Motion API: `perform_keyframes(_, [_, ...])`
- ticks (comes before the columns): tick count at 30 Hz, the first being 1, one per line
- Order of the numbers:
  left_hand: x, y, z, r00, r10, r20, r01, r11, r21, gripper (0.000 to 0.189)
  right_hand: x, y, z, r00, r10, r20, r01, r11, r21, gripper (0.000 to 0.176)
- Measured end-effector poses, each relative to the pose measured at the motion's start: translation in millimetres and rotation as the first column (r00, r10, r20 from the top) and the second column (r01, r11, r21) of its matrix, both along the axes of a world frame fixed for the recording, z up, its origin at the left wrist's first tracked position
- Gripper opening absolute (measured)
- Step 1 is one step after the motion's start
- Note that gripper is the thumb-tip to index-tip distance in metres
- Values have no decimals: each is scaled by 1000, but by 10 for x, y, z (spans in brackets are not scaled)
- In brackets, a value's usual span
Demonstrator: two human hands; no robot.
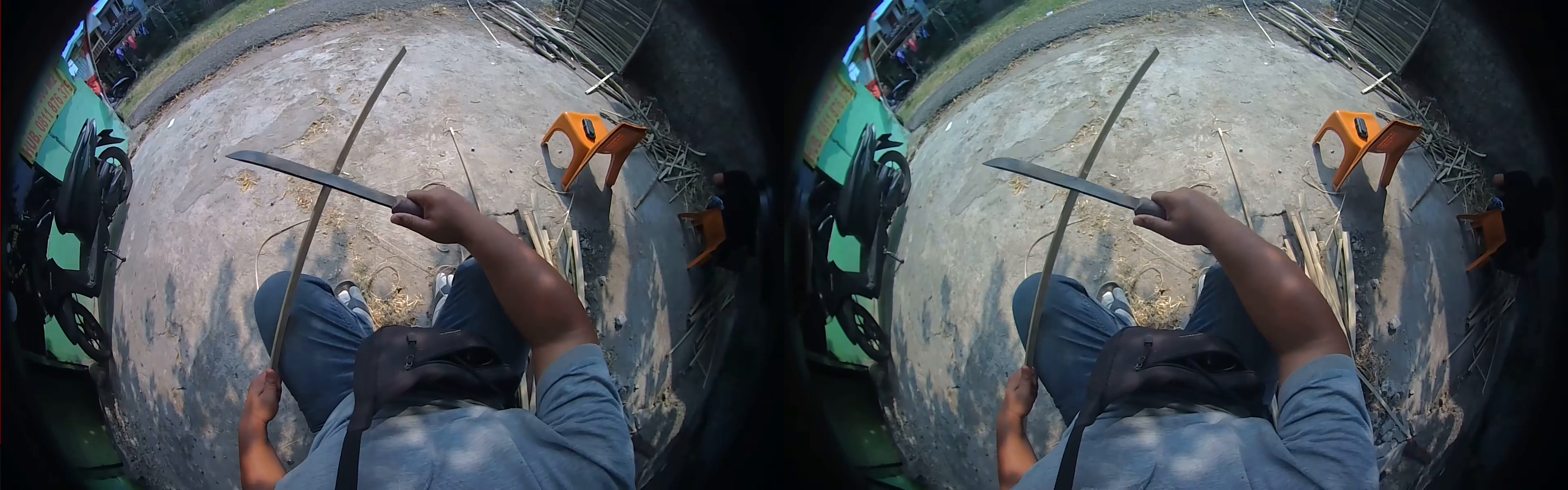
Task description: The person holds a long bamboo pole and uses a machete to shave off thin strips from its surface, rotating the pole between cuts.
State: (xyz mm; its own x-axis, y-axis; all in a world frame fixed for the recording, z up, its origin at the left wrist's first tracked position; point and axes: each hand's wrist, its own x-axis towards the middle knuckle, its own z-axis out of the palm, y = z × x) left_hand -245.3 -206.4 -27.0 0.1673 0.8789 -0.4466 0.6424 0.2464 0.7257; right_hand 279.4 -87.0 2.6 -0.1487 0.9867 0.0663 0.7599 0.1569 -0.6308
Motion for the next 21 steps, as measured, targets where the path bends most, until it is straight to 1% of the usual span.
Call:
perform_keyframes(1, [-2, 5, -18, 1000, -2, -6, 2, 1000, 3, 70, -92, -79, 75, 993, 60, 103, -61, 998, 9, 58])
perform_keyframes(4, [-62, 43, -100, 999, -34, -8, 34, 999, 40, 70, -372, -195, 206, 934, 207, 291, -201, 978, -53, 53])
perform_keyframes(6, [-91, 17, -110, 998, -42, -36, 45, 997, 65, 71, -297, -99, 194, 934, 219, 282, -227, 974, -6, 55])
perform_keyframes(8, [-37, -3, -76, 996, -29, -84, 37, 995, 94, 71, -122, 45, 151, 972, 112, 208, -109, 994, -26, 57])
perform_keyframes(9, [-66, -44, -82, 995, -20, -102, 29, 996, 87, 72, 10, 168, -14, 993, 34, 111, -34, 999, -2, 60])
perform_keyframes(10, [-82, -34, -105, 993, -15, -115, 25, 996, 88, 72, 112, 210, -26, 999, -39, -22, 38, 999, -16, 62])
perform_keyframes(12, [-91, 5, -119, 994, -9, -112, 18, 996, 88, 72, 194, 248, -55, 974, -192, -120, 194, 981, 9, 65])
perform_keyframes(15, [-66, 4, -85, 996, -14, -85, 20, 997, 74, 73, 181, 185, -80, 972, -193, -136, 193, 981, -15, 65])
perform_keyframes(18, [26, -18, -30, 996, -27, -82, 34, 996, 86, 73, 99, 60, -54, 991, -93, -99, 93, 996, 1, 64])
perform_keyframes(20, [-8, -19, -130, 997, -21, -80, 30, 994, 109, 74, -60, -68, 109, 996, 76, 50, -78, 996, 32, 58])
perform_keyframes(21, [-45, -11, -182, 996, -27, -88, 37, 993, 110, 73, -157, -102, 97, 982, 127, 137, -135, 990, 48, 57])
